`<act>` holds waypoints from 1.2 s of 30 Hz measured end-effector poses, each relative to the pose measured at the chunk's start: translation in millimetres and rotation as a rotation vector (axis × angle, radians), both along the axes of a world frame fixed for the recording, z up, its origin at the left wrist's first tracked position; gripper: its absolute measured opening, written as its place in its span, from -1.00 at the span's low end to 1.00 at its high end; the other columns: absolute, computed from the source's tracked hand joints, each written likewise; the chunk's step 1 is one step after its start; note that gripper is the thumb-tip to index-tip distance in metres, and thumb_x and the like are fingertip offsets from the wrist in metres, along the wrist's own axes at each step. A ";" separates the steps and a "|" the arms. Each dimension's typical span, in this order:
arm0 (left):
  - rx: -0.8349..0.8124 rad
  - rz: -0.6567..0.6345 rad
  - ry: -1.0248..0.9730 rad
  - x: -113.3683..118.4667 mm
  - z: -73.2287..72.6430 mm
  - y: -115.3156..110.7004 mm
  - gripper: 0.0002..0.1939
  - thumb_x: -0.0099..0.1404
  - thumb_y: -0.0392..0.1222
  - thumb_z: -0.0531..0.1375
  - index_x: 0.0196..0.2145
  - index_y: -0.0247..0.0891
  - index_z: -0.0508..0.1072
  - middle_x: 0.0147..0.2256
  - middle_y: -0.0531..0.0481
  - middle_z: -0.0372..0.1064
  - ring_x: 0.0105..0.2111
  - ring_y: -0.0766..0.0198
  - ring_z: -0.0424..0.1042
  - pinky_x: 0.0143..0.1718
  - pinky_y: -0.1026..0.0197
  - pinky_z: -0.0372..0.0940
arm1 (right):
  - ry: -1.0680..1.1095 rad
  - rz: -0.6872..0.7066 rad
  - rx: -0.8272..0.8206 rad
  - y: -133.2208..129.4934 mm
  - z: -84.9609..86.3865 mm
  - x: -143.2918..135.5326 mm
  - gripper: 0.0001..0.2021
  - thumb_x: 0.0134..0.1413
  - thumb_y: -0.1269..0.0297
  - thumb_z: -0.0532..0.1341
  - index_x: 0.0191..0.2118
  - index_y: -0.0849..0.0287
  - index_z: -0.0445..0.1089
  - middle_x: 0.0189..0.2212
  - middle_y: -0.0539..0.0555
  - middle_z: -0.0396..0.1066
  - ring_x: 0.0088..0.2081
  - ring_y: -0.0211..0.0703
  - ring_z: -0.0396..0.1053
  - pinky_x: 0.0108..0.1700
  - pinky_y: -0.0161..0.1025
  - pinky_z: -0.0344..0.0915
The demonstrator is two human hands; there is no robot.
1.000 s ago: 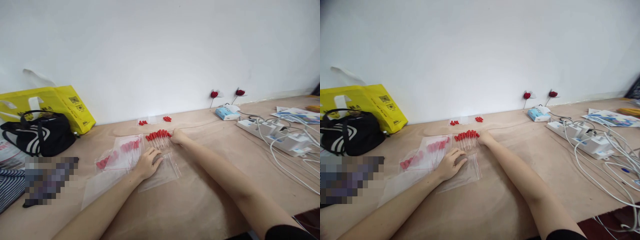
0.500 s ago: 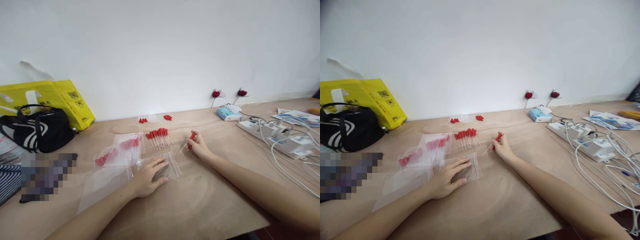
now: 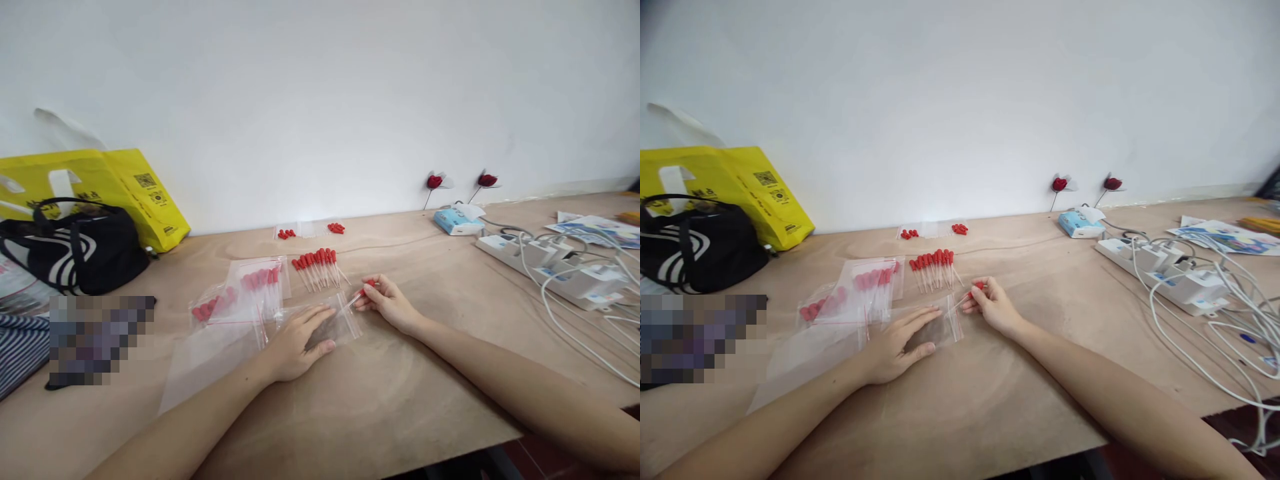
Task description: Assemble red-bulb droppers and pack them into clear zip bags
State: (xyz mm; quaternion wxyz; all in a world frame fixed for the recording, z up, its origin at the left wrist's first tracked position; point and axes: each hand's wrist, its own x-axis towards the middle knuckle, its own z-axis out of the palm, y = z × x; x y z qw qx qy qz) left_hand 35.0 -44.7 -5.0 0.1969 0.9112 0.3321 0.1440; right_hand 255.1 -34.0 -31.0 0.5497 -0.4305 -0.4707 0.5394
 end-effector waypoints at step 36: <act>-0.038 -0.247 0.109 -3.9 12.2 -0.5 -0.51 0.26 -0.17 0.01 0.14 -0.11 0.03 0.12 0.01 0.07 0.15 0.15 -0.02 0.16 -0.06 -0.17 | -0.590 0.399 0.128 -9.2 7.4 12.4 -0.72 -0.25 0.11 0.29 -0.55 0.27 0.34 -0.70 -0.11 0.14 -0.64 -0.45 0.02 -0.61 -0.41 -0.05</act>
